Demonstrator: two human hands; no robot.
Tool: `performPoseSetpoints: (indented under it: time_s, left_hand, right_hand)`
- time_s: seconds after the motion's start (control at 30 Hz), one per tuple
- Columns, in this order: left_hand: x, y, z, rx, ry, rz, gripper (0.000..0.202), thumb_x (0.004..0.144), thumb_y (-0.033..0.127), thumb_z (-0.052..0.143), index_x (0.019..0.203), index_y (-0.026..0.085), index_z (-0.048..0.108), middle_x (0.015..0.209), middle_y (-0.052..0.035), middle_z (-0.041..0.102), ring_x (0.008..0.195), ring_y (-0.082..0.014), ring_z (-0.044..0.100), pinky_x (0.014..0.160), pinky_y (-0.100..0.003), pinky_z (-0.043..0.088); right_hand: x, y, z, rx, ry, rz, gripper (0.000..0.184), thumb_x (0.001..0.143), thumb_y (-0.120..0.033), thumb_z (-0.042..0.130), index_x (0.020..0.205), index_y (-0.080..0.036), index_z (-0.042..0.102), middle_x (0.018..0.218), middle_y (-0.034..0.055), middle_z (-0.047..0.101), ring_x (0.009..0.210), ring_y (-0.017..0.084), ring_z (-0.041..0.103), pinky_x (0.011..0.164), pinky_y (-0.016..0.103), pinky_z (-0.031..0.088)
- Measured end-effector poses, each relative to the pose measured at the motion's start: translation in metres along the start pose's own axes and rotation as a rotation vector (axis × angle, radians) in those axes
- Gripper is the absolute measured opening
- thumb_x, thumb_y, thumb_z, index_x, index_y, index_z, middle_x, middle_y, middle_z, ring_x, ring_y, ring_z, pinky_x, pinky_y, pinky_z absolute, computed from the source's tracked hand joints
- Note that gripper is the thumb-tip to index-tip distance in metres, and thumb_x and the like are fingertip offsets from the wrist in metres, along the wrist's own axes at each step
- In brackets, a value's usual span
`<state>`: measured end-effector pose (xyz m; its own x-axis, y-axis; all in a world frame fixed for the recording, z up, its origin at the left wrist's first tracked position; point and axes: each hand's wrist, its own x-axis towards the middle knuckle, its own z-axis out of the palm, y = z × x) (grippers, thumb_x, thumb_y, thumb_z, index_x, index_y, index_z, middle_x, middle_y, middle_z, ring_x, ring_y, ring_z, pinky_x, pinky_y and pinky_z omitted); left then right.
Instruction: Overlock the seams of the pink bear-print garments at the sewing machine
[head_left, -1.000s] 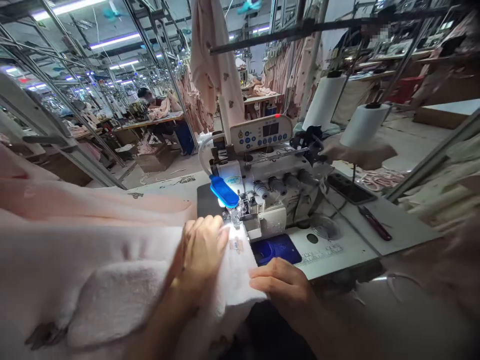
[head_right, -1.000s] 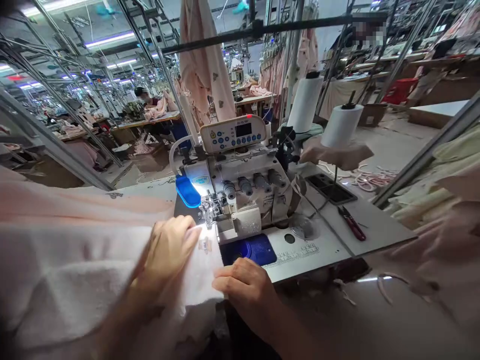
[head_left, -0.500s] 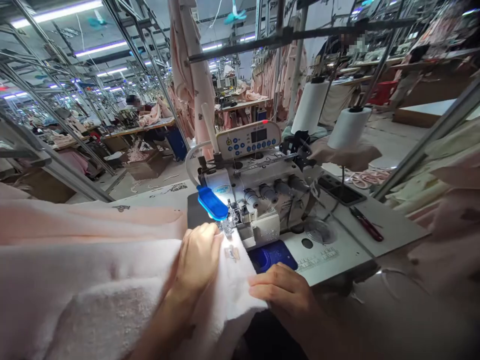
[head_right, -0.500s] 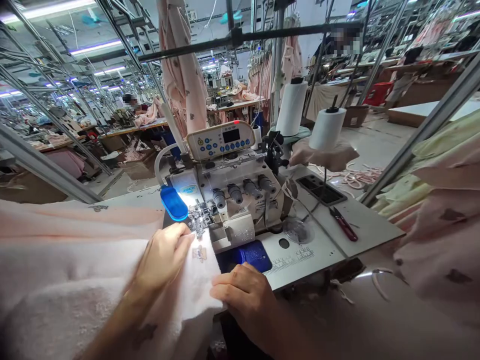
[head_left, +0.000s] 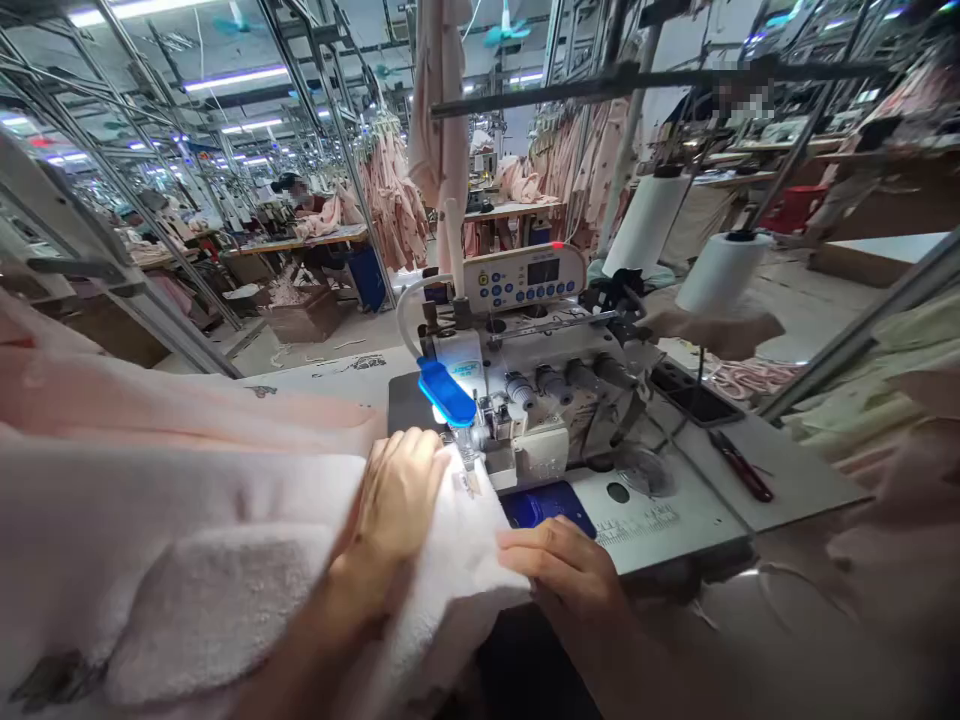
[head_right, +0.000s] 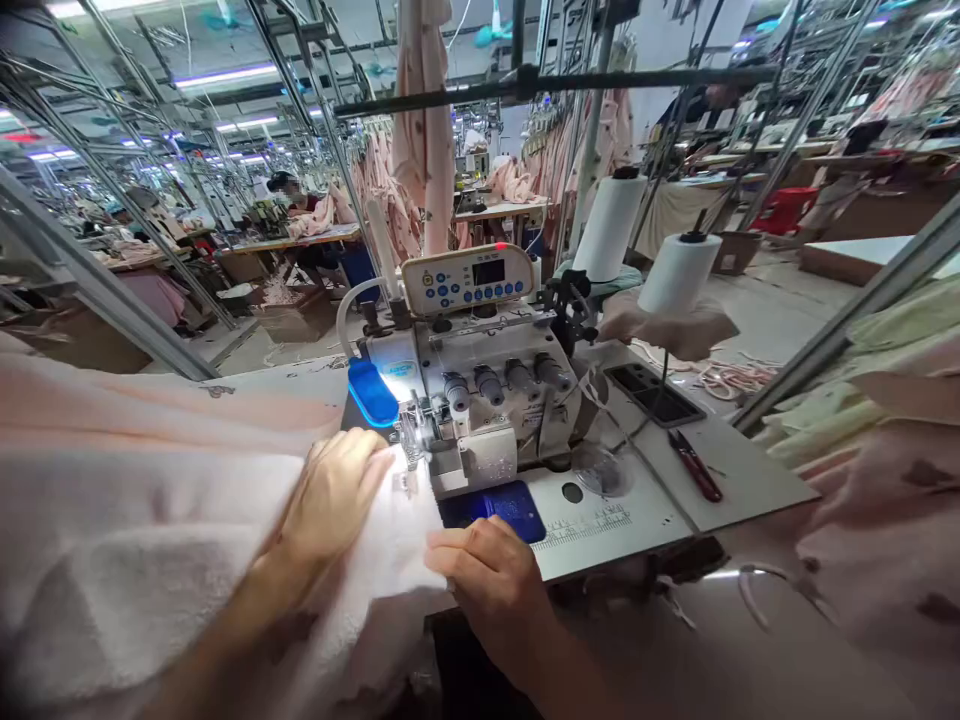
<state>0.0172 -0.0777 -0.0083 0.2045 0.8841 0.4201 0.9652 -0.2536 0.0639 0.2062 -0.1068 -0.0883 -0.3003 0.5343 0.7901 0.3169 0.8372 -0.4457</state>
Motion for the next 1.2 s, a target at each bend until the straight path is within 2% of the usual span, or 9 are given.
performPoseSetpoints:
  time_s: [0.07, 0.13, 0.2, 0.33, 0.47, 0.73, 0.87, 1.03, 1.2]
  left_hand:
    - [-0.02, 0.007, 0.0, -0.022, 0.127, 0.13, 0.027, 0.091, 0.027, 0.041, 0.113, 0.015, 0.051, 0.109, -0.0109, 0.059, 0.102, -0.0255, 0.053, 0.089, -0.044, 0.043]
    - [-0.042, 0.015, 0.003, -0.059, 0.167, 0.318, 0.05, 0.088, 0.038, 0.046, 0.13, 0.013, 0.038, 0.129, -0.0131, 0.049, 0.122, -0.0279, 0.042, 0.103, -0.047, 0.034]
    - [-0.061, 0.02, 0.01, -0.05, 0.117, 0.416, 0.056, 0.086, 0.038, 0.047, 0.134, 0.011, 0.036, 0.138, -0.0115, 0.043, 0.13, -0.0283, 0.034, 0.109, -0.048, 0.026]
    - [-0.074, 0.014, 0.022, 0.023, 0.16, 0.413, 0.05, 0.082, 0.015, 0.042, 0.132, 0.01, 0.042, 0.137, -0.0091, 0.046, 0.131, -0.0235, 0.036, 0.113, -0.042, 0.022]
    - [-0.073, 0.006, 0.021, 0.066, 0.168, 0.421, 0.055, 0.078, 0.018, 0.048, 0.132, 0.008, 0.043, 0.137, -0.0121, 0.045, 0.13, -0.0247, 0.037, 0.111, -0.04, 0.029]
    - [-0.065, 0.004, 0.012, 0.019, 0.07, 0.353, 0.065, 0.076, 0.013, 0.044, 0.14, 0.01, 0.03, 0.139, -0.0162, 0.041, 0.131, -0.0275, 0.034, 0.104, -0.047, 0.04]
    - [-0.052, -0.001, 0.011, 0.019, 0.03, 0.307, 0.059, 0.081, 0.005, 0.035, 0.139, 0.016, 0.033, 0.14, -0.013, 0.041, 0.131, -0.023, 0.035, 0.106, -0.044, 0.039]
    - [-0.033, -0.006, 0.01, 0.028, -0.03, 0.275, 0.055, 0.08, 0.002, 0.032, 0.133, 0.01, 0.042, 0.138, -0.0149, 0.042, 0.129, -0.0233, 0.04, 0.106, -0.042, 0.039]
    - [-0.008, -0.018, 0.012, 0.008, -0.081, 0.282, 0.05, 0.082, 0.004, 0.033, 0.13, 0.008, 0.045, 0.134, -0.0152, 0.047, 0.127, -0.0243, 0.041, 0.108, -0.042, 0.035]
  right_hand:
    - [0.001, -0.001, 0.001, -0.025, 0.003, -0.01, 0.02, 0.095, -0.017, 0.04, 0.093, -0.021, 0.06, 0.096, 0.0024, 0.068, 0.073, 0.013, 0.056, 0.065, 0.03, 0.036]
    - [0.002, -0.001, 0.002, -0.051, -0.005, -0.022, 0.021, 0.095, -0.016, 0.039, 0.094, -0.019, 0.06, 0.095, 0.003, 0.068, 0.075, 0.013, 0.056, 0.065, 0.03, 0.037]
    - [0.004, -0.001, 0.004, -0.082, 0.003, -0.036, 0.02, 0.094, -0.015, 0.04, 0.094, -0.018, 0.06, 0.094, 0.0035, 0.068, 0.077, 0.014, 0.057, 0.067, 0.03, 0.038]
    - [0.007, 0.001, 0.01, -0.15, 0.073, -0.07, 0.018, 0.089, -0.009, 0.048, 0.098, -0.018, 0.061, 0.099, 0.0035, 0.069, 0.077, 0.013, 0.058, 0.069, 0.03, 0.039]
    - [0.007, -0.004, 0.011, -0.214, 0.107, -0.086, 0.022, 0.086, -0.007, 0.05, 0.103, -0.016, 0.061, 0.101, 0.0055, 0.068, 0.075, 0.014, 0.058, 0.067, 0.03, 0.04]
    - [0.01, 0.001, 0.012, -0.24, 0.118, 0.012, 0.016, 0.087, -0.013, 0.053, 0.098, -0.021, 0.062, 0.085, 0.004, 0.062, 0.073, 0.015, 0.054, 0.067, 0.031, 0.041]
    - [0.02, 0.013, 0.013, -0.24, 0.102, -0.017, 0.018, 0.086, -0.013, 0.055, 0.1, -0.019, 0.062, 0.087, 0.0049, 0.063, 0.077, 0.017, 0.052, 0.07, 0.033, 0.04]
    - [0.042, 0.025, 0.011, -0.327, 0.054, -0.091, 0.011, 0.085, -0.012, 0.055, 0.091, -0.016, 0.063, 0.084, 0.0051, 0.063, 0.076, 0.017, 0.05, 0.07, 0.033, 0.04]
    - [0.062, 0.023, 0.012, -0.444, -0.05, -0.006, 0.016, 0.086, -0.012, 0.051, 0.076, -0.017, 0.062, 0.076, 0.0044, 0.06, 0.073, 0.019, 0.048, 0.069, 0.034, 0.04]
